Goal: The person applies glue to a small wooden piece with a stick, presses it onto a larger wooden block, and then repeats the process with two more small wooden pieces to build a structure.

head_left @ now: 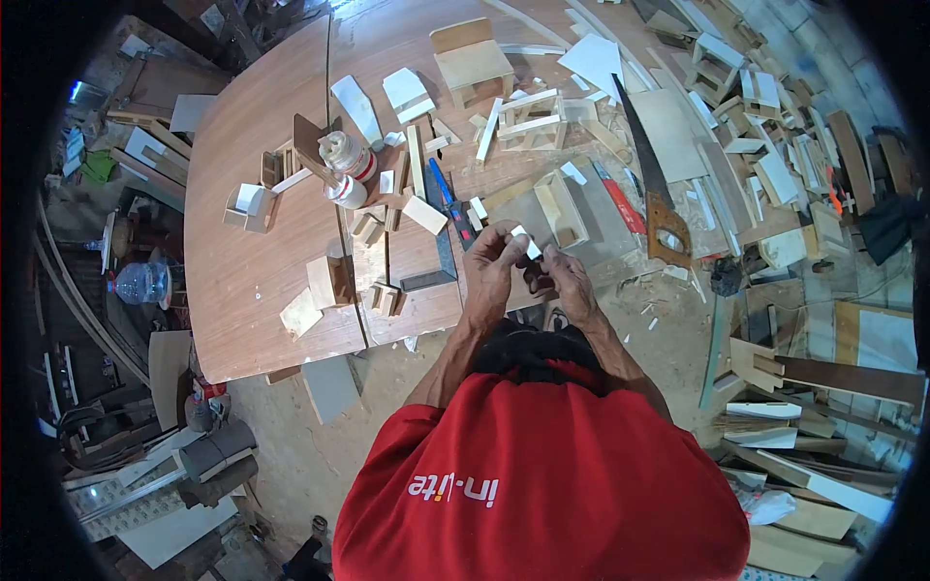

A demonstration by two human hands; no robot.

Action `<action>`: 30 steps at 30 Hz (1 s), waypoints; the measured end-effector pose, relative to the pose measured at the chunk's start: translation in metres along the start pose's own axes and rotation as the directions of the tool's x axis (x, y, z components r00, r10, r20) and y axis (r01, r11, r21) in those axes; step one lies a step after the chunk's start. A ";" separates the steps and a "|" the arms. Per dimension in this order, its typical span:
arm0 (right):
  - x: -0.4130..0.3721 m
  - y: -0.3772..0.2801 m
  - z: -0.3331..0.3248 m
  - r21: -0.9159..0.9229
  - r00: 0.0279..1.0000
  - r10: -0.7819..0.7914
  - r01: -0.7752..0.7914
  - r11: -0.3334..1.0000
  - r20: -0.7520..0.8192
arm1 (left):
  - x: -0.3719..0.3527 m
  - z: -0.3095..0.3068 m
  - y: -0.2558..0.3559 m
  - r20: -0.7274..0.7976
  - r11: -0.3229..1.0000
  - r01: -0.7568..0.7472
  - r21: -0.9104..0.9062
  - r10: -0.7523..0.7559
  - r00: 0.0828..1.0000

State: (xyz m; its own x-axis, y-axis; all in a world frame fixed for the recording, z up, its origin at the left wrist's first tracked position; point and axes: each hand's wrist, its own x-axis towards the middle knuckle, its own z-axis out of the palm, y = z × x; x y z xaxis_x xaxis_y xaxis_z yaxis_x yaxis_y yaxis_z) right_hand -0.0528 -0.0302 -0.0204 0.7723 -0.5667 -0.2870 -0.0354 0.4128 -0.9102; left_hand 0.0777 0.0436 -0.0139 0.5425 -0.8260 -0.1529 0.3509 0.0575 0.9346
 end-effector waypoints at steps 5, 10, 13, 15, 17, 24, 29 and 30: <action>-0.006 -0.019 -0.015 -0.230 0.978 -0.208 0.208 0.951 0.026 | -0.002 0.019 -0.015 -0.162 0.936 0.074 -0.344 -0.137 0.977; -0.010 -0.020 -0.029 -0.415 0.885 -0.452 0.370 0.831 -0.115 | -0.015 0.055 -0.008 -0.142 0.836 0.050 -0.546 -0.151 0.978; -0.017 -0.024 -0.044 -0.326 0.878 -0.466 0.410 0.852 -0.113 | -0.023 0.064 -0.022 0.014 0.888 0.059 -0.455 -0.059 0.998; -0.027 -0.033 -0.052 -0.312 0.882 -0.460 0.410 0.857 -0.106 | -0.031 0.073 -0.028 0.019 0.911 0.034 -0.412 -0.029 0.999; -0.032 -0.034 -0.061 -0.297 0.885 -0.456 0.412 0.861 -0.094 | -0.039 0.084 -0.028 -0.010 0.955 -0.037 -0.293 0.036 0.999; -0.043 -0.025 -0.085 -0.223 0.896 -0.443 0.428 0.876 -0.022 | -0.054 0.112 -0.034 -0.106 0.972 -0.211 -0.102 0.200 0.974; -0.055 -0.031 -0.096 -0.110 0.919 -0.392 0.393 0.913 0.025 | -0.058 0.117 -0.046 -0.127 0.984 -0.178 -0.002 0.176 0.976; -0.054 -0.030 -0.100 -0.192 0.908 -0.415 0.419 0.887 0.062 | -0.059 0.119 -0.045 -0.135 0.981 -0.177 0.079 0.186 0.973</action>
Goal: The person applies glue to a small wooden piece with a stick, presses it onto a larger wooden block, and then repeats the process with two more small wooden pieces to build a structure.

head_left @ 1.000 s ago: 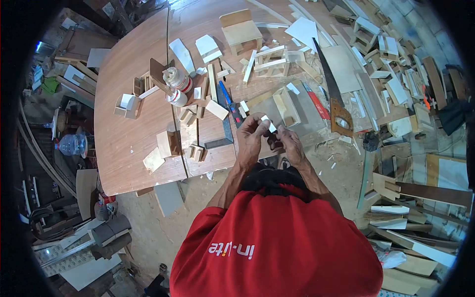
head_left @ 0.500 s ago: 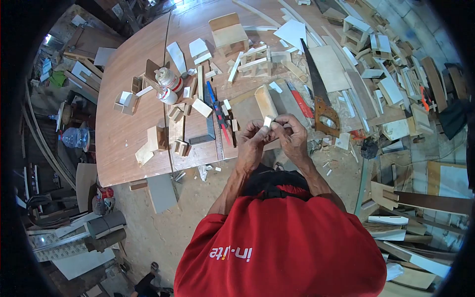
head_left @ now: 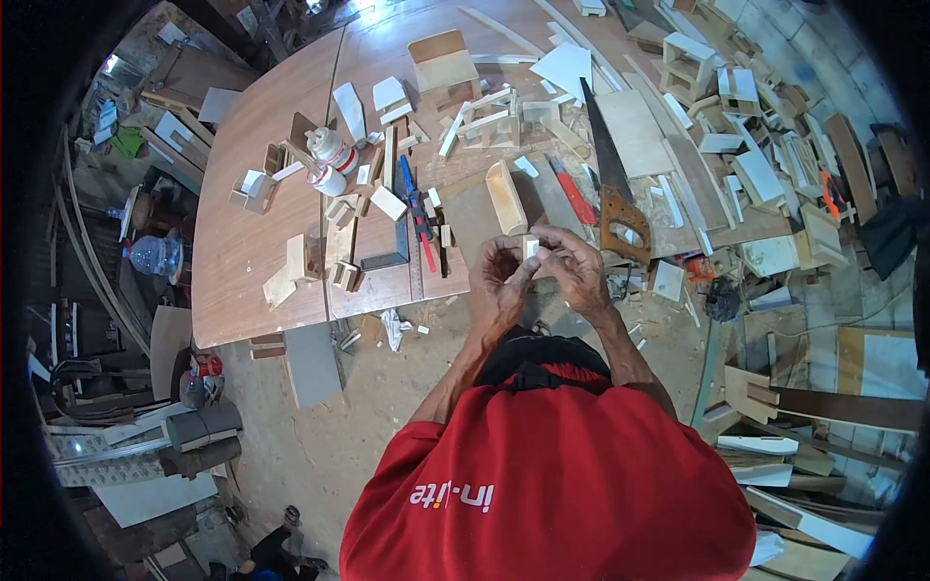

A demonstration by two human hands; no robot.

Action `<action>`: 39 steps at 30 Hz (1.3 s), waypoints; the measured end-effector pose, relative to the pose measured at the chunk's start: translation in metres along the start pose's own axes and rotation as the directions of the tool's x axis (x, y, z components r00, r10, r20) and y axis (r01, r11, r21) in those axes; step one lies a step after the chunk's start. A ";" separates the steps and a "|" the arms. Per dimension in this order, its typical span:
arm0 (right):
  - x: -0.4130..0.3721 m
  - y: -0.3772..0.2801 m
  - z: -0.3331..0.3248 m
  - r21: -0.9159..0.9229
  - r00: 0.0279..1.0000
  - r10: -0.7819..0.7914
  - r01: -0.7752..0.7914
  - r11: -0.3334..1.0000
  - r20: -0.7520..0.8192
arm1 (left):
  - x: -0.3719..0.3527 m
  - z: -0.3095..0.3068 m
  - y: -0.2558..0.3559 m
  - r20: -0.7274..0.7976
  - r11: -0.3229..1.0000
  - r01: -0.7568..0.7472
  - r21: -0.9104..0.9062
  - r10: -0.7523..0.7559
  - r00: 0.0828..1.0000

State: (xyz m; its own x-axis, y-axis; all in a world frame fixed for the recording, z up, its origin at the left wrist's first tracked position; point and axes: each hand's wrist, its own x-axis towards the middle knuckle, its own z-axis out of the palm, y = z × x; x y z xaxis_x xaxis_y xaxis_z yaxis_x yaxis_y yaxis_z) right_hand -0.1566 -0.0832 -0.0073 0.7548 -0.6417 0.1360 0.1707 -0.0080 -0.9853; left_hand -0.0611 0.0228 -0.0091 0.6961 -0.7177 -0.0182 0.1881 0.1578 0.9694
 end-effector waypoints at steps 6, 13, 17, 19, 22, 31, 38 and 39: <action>-0.003 -0.003 -0.004 -0.008 0.999 0.005 -0.005 1.000 0.046 | -0.002 0.004 0.005 0.022 0.957 -0.052 0.284 0.048 0.999; -0.002 0.015 -0.005 -0.071 1.000 0.002 0.000 0.997 0.024 | 0.003 0.001 0.000 0.095 0.783 -0.252 0.568 0.242 0.966; 0.002 0.013 -0.004 -0.049 1.000 -0.001 0.002 0.999 0.015 | 0.008 -0.004 -0.005 0.107 0.816 -0.260 0.517 0.239 0.965; 0.003 0.012 -0.004 -0.036 1.000 -0.028 0.027 0.999 -0.009 | 0.009 -0.006 -0.007 0.104 0.804 -0.260 0.535 0.243 0.964; 0.008 0.032 -0.014 -0.075 0.988 0.108 -0.116 0.990 -0.111 | 0.012 -0.011 -0.013 0.085 0.769 -0.266 0.581 0.269 0.960; 0.065 0.063 -0.051 -0.928 0.974 -0.170 -0.076 0.366 -0.147 | 0.020 -0.051 -0.055 0.043 0.561 -0.175 0.809 0.241 0.970; 0.096 0.082 -0.056 -0.980 0.983 0.047 -0.179 0.081 -0.176 | 0.032 -0.058 -0.074 0.069 0.419 -0.153 0.895 0.207 0.976; 0.098 0.087 -0.058 -0.981 0.984 0.052 -0.176 0.082 -0.172 | 0.032 -0.059 -0.076 0.084 0.397 -0.174 0.901 0.235 0.968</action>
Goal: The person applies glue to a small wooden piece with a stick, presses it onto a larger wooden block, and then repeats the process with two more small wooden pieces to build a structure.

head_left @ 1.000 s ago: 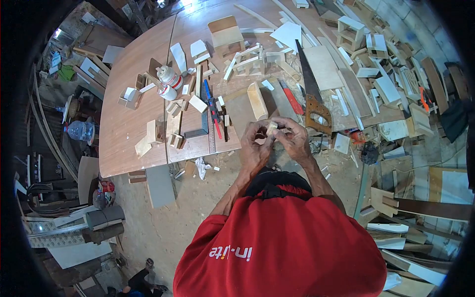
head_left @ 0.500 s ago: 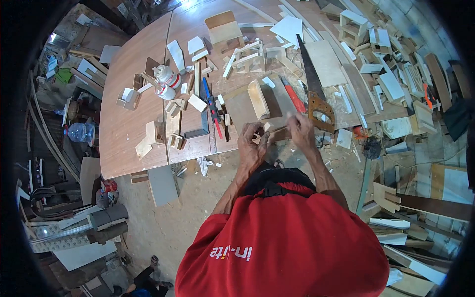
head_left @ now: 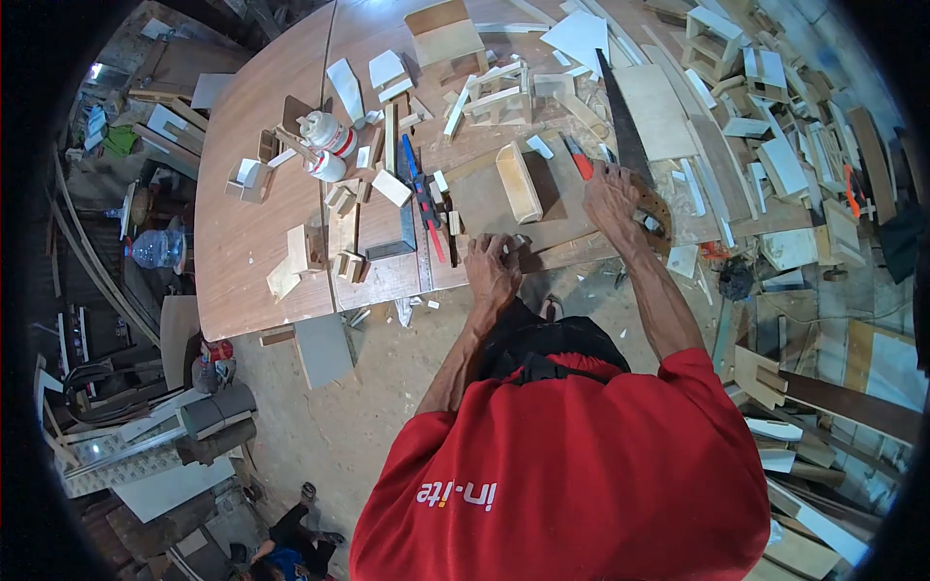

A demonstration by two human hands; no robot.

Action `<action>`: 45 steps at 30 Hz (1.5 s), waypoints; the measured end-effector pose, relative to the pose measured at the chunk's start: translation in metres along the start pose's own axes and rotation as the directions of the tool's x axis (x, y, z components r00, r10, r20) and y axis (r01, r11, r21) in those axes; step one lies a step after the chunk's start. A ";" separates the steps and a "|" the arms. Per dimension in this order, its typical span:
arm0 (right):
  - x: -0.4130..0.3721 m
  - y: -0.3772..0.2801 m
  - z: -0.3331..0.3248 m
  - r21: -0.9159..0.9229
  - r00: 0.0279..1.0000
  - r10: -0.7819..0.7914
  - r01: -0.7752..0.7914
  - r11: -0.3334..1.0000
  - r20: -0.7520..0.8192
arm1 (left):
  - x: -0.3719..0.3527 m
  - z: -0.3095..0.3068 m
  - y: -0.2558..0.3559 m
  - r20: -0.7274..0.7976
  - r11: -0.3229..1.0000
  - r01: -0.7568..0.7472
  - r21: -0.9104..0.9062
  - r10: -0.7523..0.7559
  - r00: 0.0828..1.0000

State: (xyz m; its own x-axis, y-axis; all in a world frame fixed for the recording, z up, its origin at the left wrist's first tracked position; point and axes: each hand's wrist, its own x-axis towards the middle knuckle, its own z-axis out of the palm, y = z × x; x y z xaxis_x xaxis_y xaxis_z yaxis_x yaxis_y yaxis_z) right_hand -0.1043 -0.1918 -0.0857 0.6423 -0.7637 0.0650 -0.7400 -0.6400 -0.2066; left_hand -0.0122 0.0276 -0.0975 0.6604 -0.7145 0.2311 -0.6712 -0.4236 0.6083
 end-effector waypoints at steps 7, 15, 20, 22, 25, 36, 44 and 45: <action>0.012 0.004 0.008 0.038 0.996 0.034 -0.038 0.999 0.084 | -0.002 -0.001 -0.005 -0.004 1.000 -0.015 -0.005 0.015 1.000; 0.013 0.005 0.008 0.050 0.996 0.038 -0.042 0.998 0.083 | -0.003 -0.009 -0.005 0.066 0.996 -0.038 -0.085 0.044 0.997; 0.013 0.006 0.010 0.093 0.997 0.031 -0.038 0.995 0.072 | 0.021 -0.034 -0.033 -0.123 0.992 -0.032 0.125 0.047 0.991; 0.011 0.000 0.000 0.091 0.998 0.042 -0.045 0.995 0.038 | 0.036 -0.049 -0.039 -0.089 0.962 -0.021 0.272 0.047 0.995; 0.004 -0.006 -0.015 0.144 0.998 0.053 -0.048 0.988 -0.030 | 0.050 -0.059 -0.045 0.074 0.912 0.034 0.408 -0.070 0.995; -0.045 -0.004 -0.031 0.479 0.949 0.010 0.150 0.865 -0.316 | 0.056 -0.076 -0.033 0.117 0.952 0.129 0.277 -0.167 0.979; -0.075 -0.081 -0.054 0.850 0.936 -0.319 0.289 0.441 -0.153 | 0.037 -0.070 0.026 0.319 0.435 0.372 -0.820 -0.193 0.928; -0.073 -0.083 -0.053 0.861 0.933 -0.337 0.273 0.430 -0.128 | 0.036 -0.068 0.028 0.314 0.436 0.368 -0.821 -0.194 0.930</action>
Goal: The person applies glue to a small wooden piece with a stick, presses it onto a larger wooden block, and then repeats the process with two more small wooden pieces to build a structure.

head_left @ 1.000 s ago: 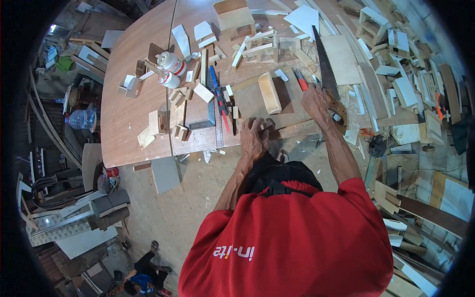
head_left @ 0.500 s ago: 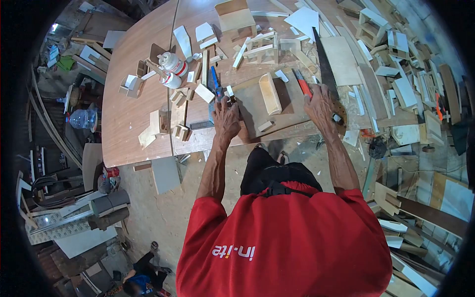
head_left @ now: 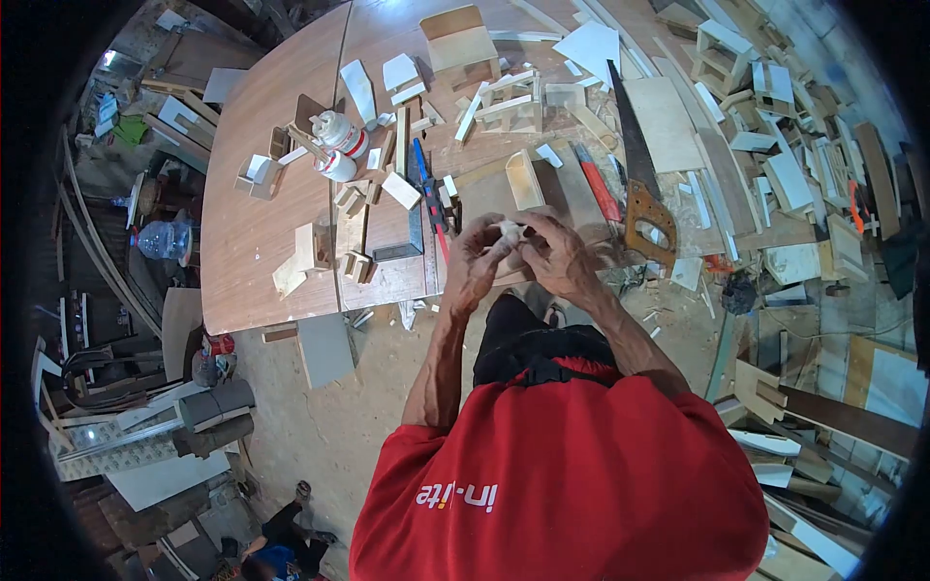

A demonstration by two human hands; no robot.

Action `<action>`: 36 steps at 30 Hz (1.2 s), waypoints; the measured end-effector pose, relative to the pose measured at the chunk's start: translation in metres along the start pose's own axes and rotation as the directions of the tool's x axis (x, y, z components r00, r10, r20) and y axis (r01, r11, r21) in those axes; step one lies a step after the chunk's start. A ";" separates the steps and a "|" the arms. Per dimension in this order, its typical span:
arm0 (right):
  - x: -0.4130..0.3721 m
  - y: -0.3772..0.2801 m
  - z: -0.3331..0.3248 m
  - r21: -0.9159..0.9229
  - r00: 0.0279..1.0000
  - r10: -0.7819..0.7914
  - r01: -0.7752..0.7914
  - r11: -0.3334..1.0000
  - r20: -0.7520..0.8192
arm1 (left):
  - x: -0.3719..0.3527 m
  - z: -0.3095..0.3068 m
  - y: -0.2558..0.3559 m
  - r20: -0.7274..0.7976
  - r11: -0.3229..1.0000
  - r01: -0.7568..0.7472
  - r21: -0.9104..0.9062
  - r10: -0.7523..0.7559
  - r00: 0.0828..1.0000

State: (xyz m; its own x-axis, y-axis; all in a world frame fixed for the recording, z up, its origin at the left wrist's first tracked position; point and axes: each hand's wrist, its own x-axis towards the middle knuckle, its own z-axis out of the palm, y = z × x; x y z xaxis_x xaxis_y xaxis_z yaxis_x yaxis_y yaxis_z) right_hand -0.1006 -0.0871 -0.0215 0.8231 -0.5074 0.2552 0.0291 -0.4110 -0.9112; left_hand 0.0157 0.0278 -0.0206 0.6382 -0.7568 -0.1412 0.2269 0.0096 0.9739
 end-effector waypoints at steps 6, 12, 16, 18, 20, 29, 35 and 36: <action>0.000 0.014 -0.001 0.131 1.000 -0.009 0.011 0.991 -0.016 | -0.016 0.011 0.020 0.023 0.919 0.041 0.392 -0.055 0.998; -0.006 0.004 -0.006 0.347 0.981 0.191 -0.194 0.918 0.043 | -0.025 0.014 0.014 0.010 0.879 -0.188 0.437 0.204 0.979; -0.009 0.010 0.000 0.518 0.983 0.181 -0.164 0.839 0.018 | -0.034 0.028 0.022 0.004 0.675 -0.323 0.663 0.429 0.903; -0.012 0.007 0.001 0.509 0.984 0.178 -0.152 0.847 -0.003 | -0.035 0.032 0.017 0.012 0.581 -0.417 0.699 0.573 0.819; -0.013 0.001 0.000 0.500 0.984 0.176 -0.140 0.854 -0.026 | -0.035 0.034 0.011 -0.023 0.606 -0.418 0.677 0.585 0.811; -0.014 -0.002 -0.001 0.192 0.988 0.127 -0.108 0.975 -0.092 | -0.037 0.038 0.007 -0.035 0.646 -0.378 0.663 0.531 0.847; -0.016 0.006 -0.001 0.227 0.965 0.244 -0.217 0.949 -0.097 | -0.034 0.042 0.005 0.005 0.587 -0.363 0.723 0.521 0.854; -0.016 0.004 -0.002 0.263 0.958 0.267 -0.231 0.937 -0.109 | -0.033 0.042 0.003 0.001 0.605 -0.351 0.714 0.501 0.865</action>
State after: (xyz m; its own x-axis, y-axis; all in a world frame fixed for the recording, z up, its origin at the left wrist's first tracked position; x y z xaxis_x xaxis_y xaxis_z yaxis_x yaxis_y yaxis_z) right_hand -0.1148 -0.0817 -0.0287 0.7340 -0.6781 0.0367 -0.0134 -0.0686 -0.9976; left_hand -0.0355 0.0257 -0.0058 0.6653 -0.6508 0.3659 -0.6122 -0.1951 0.7663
